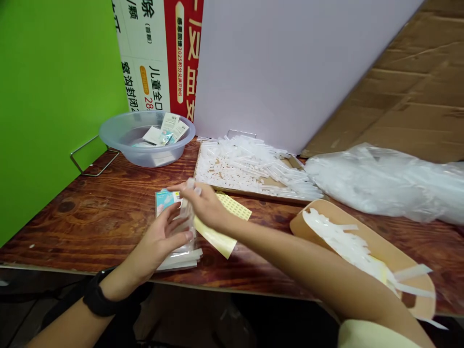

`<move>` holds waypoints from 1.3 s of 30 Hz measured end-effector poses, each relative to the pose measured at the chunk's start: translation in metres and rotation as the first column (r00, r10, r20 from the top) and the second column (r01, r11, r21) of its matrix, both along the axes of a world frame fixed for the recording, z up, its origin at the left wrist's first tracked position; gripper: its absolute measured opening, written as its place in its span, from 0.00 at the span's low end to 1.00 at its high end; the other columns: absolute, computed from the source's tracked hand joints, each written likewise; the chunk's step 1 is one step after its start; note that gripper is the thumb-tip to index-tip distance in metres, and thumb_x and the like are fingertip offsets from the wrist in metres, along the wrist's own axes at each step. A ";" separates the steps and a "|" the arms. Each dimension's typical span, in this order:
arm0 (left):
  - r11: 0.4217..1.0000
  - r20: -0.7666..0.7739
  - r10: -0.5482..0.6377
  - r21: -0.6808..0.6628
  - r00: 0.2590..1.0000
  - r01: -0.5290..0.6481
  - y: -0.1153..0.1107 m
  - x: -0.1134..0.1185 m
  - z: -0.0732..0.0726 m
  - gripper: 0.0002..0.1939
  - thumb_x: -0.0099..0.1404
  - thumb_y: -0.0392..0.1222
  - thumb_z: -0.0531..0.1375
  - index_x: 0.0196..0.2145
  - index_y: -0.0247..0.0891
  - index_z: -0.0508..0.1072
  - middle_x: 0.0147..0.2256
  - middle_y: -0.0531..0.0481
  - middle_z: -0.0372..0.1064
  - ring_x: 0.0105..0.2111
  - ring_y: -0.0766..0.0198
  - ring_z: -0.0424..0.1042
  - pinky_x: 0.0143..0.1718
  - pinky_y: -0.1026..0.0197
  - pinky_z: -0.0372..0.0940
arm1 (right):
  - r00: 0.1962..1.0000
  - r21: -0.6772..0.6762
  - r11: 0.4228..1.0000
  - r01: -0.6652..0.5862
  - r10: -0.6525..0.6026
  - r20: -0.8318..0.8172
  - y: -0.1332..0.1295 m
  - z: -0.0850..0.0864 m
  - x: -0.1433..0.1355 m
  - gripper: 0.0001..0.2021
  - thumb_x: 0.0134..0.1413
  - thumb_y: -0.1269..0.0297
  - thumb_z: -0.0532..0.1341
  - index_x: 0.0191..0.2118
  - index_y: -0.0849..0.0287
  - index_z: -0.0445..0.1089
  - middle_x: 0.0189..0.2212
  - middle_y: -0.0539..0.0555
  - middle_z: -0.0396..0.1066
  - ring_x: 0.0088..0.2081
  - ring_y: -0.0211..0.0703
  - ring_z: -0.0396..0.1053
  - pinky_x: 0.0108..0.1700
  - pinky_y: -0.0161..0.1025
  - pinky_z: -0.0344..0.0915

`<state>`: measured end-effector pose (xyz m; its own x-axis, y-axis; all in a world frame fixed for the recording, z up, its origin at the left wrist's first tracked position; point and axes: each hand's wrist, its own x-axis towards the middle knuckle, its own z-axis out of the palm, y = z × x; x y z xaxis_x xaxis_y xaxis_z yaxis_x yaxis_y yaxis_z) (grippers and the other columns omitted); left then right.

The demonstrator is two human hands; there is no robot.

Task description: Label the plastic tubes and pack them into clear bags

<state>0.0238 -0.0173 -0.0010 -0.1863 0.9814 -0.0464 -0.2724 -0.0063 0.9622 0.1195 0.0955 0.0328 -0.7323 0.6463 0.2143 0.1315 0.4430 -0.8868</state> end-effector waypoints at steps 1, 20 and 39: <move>0.999 0.003 -0.045 0.029 0.999 0.044 0.000 0.001 0.003 0.29 0.53 0.36 0.64 0.53 0.37 0.64 0.54 0.39 0.64 0.55 0.51 0.66 0.54 0.50 0.64 | 0.999 -0.004 0.999 -0.031 0.031 -0.017 -0.015 -0.004 0.001 0.16 0.61 0.54 0.51 0.42 0.53 0.75 0.43 0.54 0.74 0.49 0.48 0.69 0.52 0.46 0.64; 0.998 -0.139 -0.050 -0.033 0.989 0.046 0.000 -0.002 0.000 0.04 0.57 0.39 0.57 0.31 0.36 0.65 0.27 0.55 0.60 0.20 0.73 0.56 0.22 0.67 0.54 | 0.737 0.505 0.860 0.074 -0.388 0.553 0.142 -0.036 0.006 0.10 0.51 0.67 0.63 0.41 0.62 0.74 0.39 0.59 0.75 0.36 0.46 0.71 0.38 0.37 0.63; 1.000 -0.063 0.007 -0.014 0.998 -0.008 0.006 -0.003 0.000 0.16 0.63 0.54 0.57 0.32 0.37 0.64 0.24 0.53 0.64 0.18 0.73 0.53 0.21 0.66 0.49 | 0.883 0.210 0.898 0.386 -0.425 0.196 0.119 -0.031 0.019 0.05 0.55 0.68 0.58 0.32 0.63 0.69 0.24 0.52 0.69 0.25 0.36 0.66 0.31 0.35 0.65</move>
